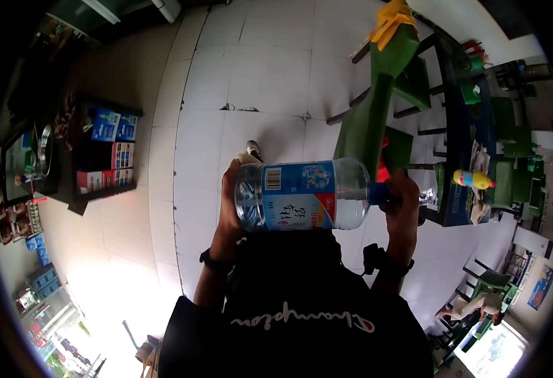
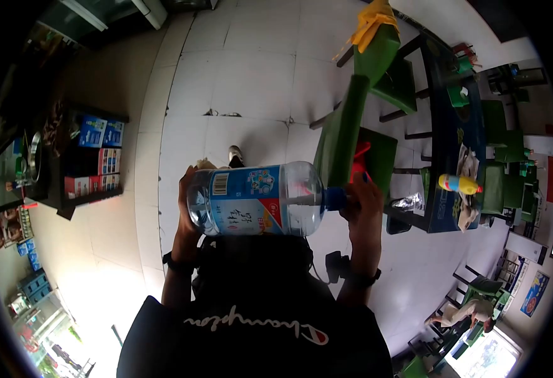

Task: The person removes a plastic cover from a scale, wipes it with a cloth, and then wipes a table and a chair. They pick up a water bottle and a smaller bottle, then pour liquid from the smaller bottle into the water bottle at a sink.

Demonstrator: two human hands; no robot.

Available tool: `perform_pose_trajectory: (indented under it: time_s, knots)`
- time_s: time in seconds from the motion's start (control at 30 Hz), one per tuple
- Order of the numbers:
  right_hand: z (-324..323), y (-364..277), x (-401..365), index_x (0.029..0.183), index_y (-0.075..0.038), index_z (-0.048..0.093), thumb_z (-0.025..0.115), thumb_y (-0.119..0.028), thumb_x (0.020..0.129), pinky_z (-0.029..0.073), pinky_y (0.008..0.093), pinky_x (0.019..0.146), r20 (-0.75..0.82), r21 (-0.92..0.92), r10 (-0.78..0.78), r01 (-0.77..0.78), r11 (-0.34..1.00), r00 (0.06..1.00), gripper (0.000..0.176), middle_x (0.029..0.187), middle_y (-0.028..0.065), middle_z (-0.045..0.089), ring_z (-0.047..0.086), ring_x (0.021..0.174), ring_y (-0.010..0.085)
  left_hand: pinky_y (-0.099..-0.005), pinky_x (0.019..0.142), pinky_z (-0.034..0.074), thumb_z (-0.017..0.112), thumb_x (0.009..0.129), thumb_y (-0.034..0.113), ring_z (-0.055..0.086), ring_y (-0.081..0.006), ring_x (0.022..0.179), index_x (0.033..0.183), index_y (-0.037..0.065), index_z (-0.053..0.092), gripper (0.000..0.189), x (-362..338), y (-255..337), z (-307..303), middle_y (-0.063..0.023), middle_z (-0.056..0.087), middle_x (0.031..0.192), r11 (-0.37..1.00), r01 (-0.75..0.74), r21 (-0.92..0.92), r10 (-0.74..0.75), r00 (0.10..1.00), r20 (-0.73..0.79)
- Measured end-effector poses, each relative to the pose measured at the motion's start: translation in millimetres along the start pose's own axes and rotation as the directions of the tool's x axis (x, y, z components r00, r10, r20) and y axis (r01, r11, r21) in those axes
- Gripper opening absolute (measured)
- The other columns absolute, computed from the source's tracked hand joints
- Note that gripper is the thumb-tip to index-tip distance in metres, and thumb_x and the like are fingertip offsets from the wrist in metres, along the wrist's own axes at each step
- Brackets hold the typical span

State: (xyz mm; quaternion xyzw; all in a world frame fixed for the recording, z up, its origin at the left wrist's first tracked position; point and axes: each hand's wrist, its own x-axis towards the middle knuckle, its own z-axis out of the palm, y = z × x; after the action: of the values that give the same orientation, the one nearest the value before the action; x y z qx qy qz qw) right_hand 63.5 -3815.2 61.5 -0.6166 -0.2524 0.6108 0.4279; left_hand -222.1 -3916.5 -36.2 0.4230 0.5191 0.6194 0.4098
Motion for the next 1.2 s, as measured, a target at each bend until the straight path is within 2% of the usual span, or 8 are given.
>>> perform_pose_trajectory:
  time_s: [0.17,0.2,0.37,0.53,0.67,0.93,1.07,1.2]
  knots:
    - [58.2,-23.6,63.5,0.095,-0.007,0.057,0.059,-0.019,0.092,0.037,0.0261,0.056,-0.155,0.044,-0.24,0.249,0.967,0.958,0.013,0.074,0.0006,0.05,0.046,0.065,0.0114,-0.041,0.095,0.046,0.079,0.071,0.031,0.056,-0.0314,0.115,0.142,-0.002,0.035,0.089,179.4,-27.4,-37.0,-0.0208,0.052,0.13,0.995,0.026,0.094,-0.058,0.931,0.359]
    - [85.6,-40.7,70.8,0.084,-0.01,0.054,0.058,-0.024,0.094,0.031,0.0228,0.051,-0.23,-0.024,-0.271,0.273,0.962,0.935,0.018,0.068,-0.0031,0.046,0.04,0.057,0.0065,-0.0363,0.092,0.048,0.071,0.083,0.028,0.059,-0.026,0.109,0.137,-0.002,0.043,0.068,200.2,-27.4,-33.5,-0.0172,0.06,0.12,0.967,-0.049,0.248,-0.018,0.965,0.26]
    - [171.8,-95.7,145.9,0.072,-0.014,0.049,0.055,-0.029,0.097,0.022,0.0191,0.044,-0.366,-0.148,-0.369,0.338,0.929,0.854,0.03,0.063,-0.0084,0.04,0.031,0.049,0.0004,-0.0265,0.087,0.049,0.045,0.101,0.023,0.062,-0.0158,0.099,0.127,-0.001,0.054,0.036,366.7,10.1,-6.1,-0.0098,0.064,0.111,0.773,0.634,0.027,-0.615,0.738,0.279]
    - [238.3,-151.5,259.8,0.069,-0.013,0.046,0.055,-0.028,0.096,0.017,0.0193,0.042,-0.283,0.048,-0.294,0.32,0.946,0.913,0.032,0.06,-0.0083,0.038,0.028,0.047,-0.0013,-0.0266,0.077,0.048,0.046,0.1,0.028,0.06,-0.0115,0.089,0.111,0.001,0.062,0.033,524.1,-57.7,-1.1,-0.0051,0.065,0.098,0.719,0.694,0.045,-0.676,0.682,0.279]
    - [302.8,-216.4,368.4,0.07,-0.009,0.048,0.057,-0.024,0.096,0.023,0.0209,0.046,-0.196,-0.238,-0.359,0.31,0.92,0.913,0.032,0.059,-0.0076,0.04,0.034,0.051,0.0008,-0.0278,0.071,0.043,0.048,0.096,0.027,0.053,-0.0111,0.077,0.088,0.004,0.06,0.027,652.8,-103.5,-6.5,-0.0011,0.058,0.08,0.767,0.64,-0.056,-0.628,0.765,0.142]
    - [413.6,-295.3,637.5,0.079,-0.003,0.062,0.055,-0.039,0.091,0.045,0.0502,0.062,0.051,-0.931,-0.347,0.17,0.324,0.937,0.039,0.074,0.023,0.062,0.06,0.074,0.0446,-0.0274,0.071,0.041,0.049,0.096,0.023,0.048,-0.0108,0.078,0.092,-0.002,0.059,0.028,870.3,-125.2,-51.0,-0.0022,0.055,0.08,0.872,0.482,0.088,-0.461,0.867,-0.189]
    - [458.0,-326.1,755.2,0.078,-0.004,0.064,0.056,-0.039,0.091,0.049,0.0438,0.062,-0.052,-0.978,-0.444,0.044,0.202,0.895,0.038,0.073,0.0195,0.066,0.064,0.068,0.0381,-0.0319,0.068,0.043,0.052,0.093,0.025,0.049,-0.0143,0.075,0.09,-0.003,0.057,0.029,1006.6,-171.3,-69.0,-0.0068,0.056,0.077,0.884,0.461,0.074,-0.42,0.854,-0.309]
    - [505.1,-370.9,860.0,0.073,0.0,0.063,0.059,-0.036,0.093,0.043,0.0276,0.045,-0.134,-0.796,-0.218,0.026,0.605,0.967,0.041,0.06,0.0082,0.062,0.056,0.047,0.0114,-0.0324,0.067,0.045,0.054,0.091,0.024,0.053,-0.015,0.073,0.09,0.0,0.058,0.024,1150.6,-206.4,-74.9,-0.0072,0.058,0.078,0.855,0.503,0.125,-0.46,0.848,-0.263]
